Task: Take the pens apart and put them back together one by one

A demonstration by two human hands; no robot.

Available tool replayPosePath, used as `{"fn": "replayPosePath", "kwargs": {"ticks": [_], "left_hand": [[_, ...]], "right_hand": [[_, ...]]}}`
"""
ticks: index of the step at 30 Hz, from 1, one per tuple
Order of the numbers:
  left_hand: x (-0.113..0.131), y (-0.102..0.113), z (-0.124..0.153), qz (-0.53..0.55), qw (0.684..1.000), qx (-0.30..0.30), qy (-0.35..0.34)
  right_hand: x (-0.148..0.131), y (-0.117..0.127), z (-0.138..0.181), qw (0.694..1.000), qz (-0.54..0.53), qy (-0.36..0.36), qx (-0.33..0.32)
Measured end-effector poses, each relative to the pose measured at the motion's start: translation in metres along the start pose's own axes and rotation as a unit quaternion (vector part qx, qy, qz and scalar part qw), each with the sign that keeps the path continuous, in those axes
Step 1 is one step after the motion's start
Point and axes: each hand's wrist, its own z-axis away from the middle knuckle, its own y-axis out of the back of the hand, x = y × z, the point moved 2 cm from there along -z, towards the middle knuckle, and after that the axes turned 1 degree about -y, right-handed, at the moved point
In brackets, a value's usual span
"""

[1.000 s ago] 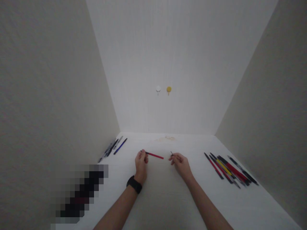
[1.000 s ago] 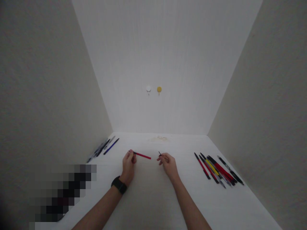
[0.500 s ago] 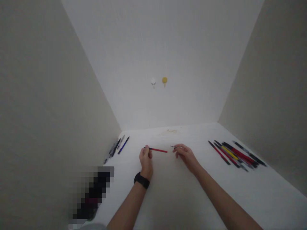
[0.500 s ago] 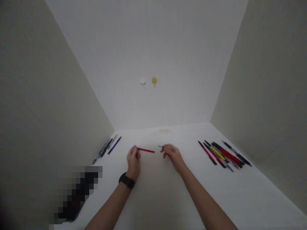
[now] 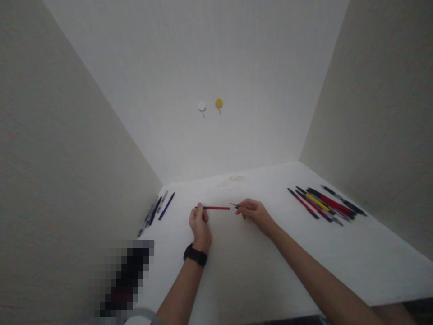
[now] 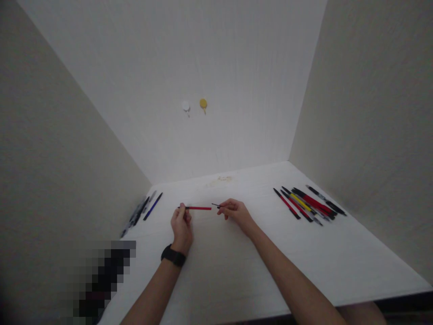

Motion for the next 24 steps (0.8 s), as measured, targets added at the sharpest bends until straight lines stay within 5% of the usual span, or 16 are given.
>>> {"fn": "replayPosePath", "kwargs": {"ticks": [24], "left_hand": [[0.0019, -0.0040, 0.0030, -0.075, 0.996, -0.041, -0.008]], "right_hand": [[0.0021, -0.0086, -0.0003, 0.998, 0.040, -0.010, -0.054]]}}
